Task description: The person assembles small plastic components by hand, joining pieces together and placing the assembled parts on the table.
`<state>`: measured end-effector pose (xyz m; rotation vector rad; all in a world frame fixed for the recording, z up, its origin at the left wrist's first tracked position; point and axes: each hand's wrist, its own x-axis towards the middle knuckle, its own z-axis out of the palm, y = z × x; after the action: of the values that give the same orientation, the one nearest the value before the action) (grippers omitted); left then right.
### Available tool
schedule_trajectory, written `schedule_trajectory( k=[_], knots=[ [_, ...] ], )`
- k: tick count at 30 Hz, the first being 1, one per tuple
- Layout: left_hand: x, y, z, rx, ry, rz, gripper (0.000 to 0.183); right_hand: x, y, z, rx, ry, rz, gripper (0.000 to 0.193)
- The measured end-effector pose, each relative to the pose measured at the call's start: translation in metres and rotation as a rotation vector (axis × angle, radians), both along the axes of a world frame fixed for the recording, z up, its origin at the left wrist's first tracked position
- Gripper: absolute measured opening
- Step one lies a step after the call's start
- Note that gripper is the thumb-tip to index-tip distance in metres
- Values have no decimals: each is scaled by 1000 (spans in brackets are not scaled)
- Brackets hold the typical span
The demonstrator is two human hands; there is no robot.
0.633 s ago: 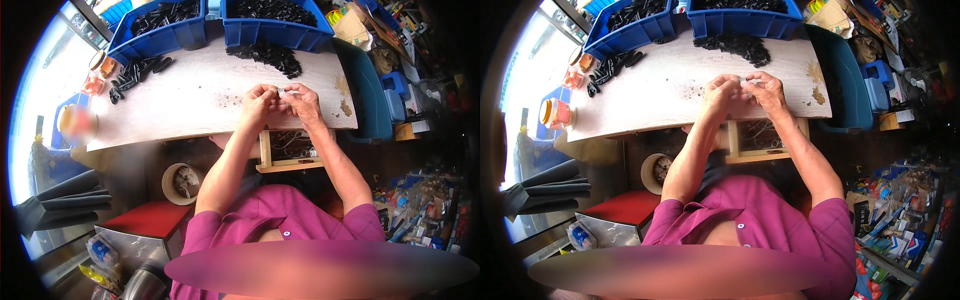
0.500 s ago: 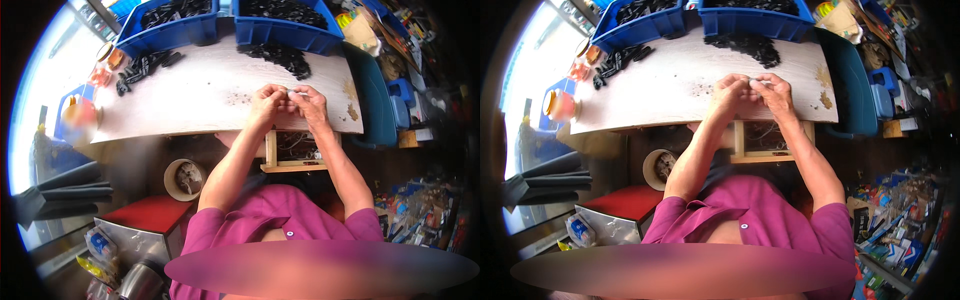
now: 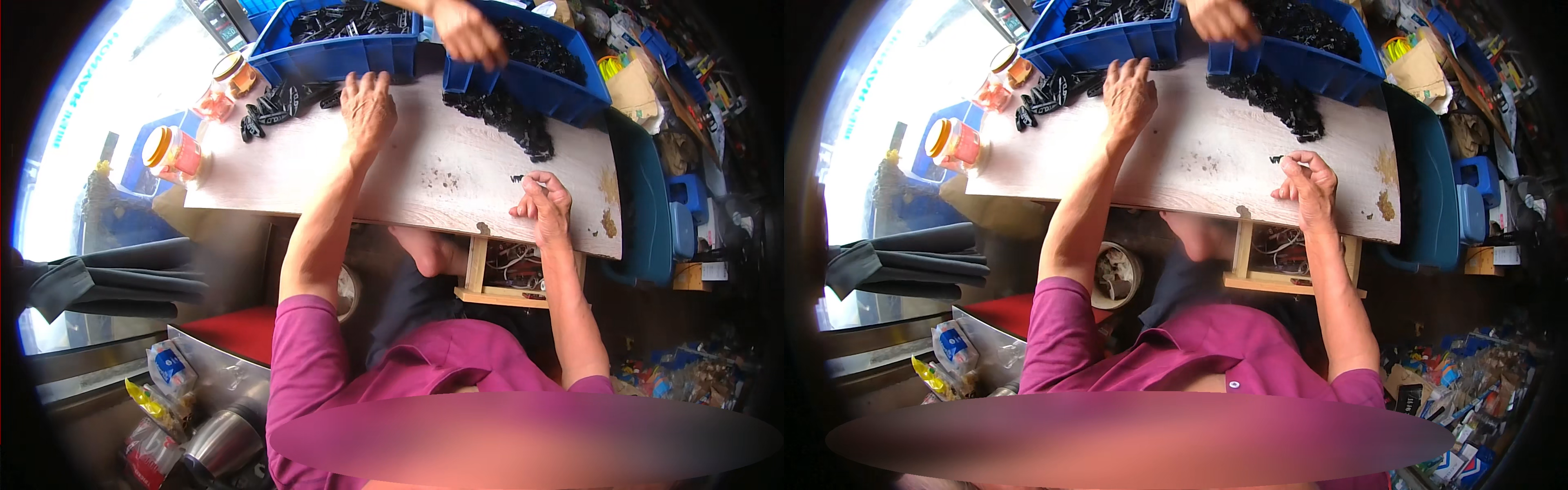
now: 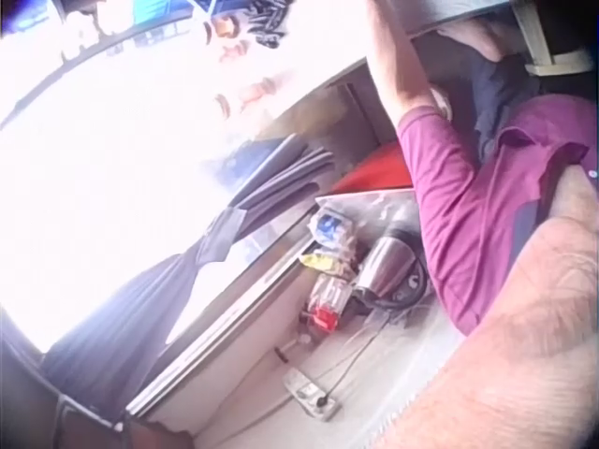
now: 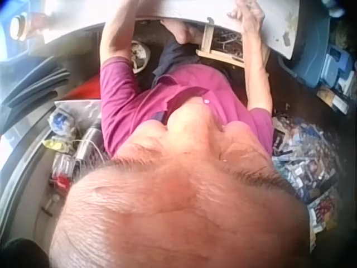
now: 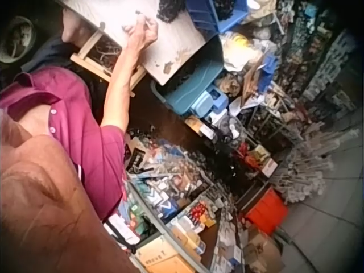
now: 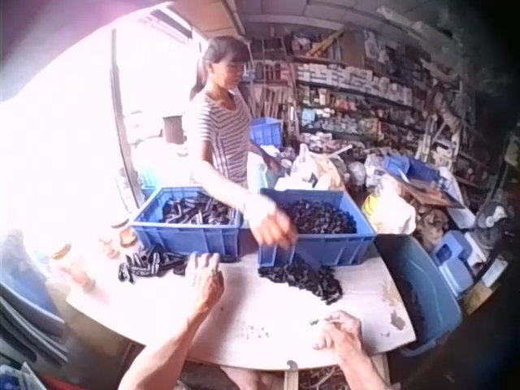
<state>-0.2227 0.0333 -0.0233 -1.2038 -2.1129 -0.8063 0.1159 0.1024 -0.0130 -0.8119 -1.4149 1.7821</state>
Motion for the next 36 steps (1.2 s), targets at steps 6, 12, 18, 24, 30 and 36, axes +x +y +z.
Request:
schedule_trajectory(
  k=[6, 12, 18, 24, 30, 36],
  knots=[
    [-31, 17, -12, -253, 4, -91, 37, -3, -2, 3, -6, 4, -11, 16],
    [-34, 20, -15, -162, 129, -70, 33, -1, 0, 1, 1, 27, -20, 14],
    [-10, 1, -8, -327, 36, -170, 36, 1, 2, 0, 0, 52, -15, 12],
    [-8, -8, -4, -177, -27, -153, 26, 2, 1, -3, 16, 49, -8, 12],
    [35, -29, 1, 193, -639, -327, 22, 1, 2, -5, 23, 77, 11, 13],
    [86, -46, -5, 410, -1036, -572, 20, 1, 3, -5, 21, 99, 6, 12]
  ],
)
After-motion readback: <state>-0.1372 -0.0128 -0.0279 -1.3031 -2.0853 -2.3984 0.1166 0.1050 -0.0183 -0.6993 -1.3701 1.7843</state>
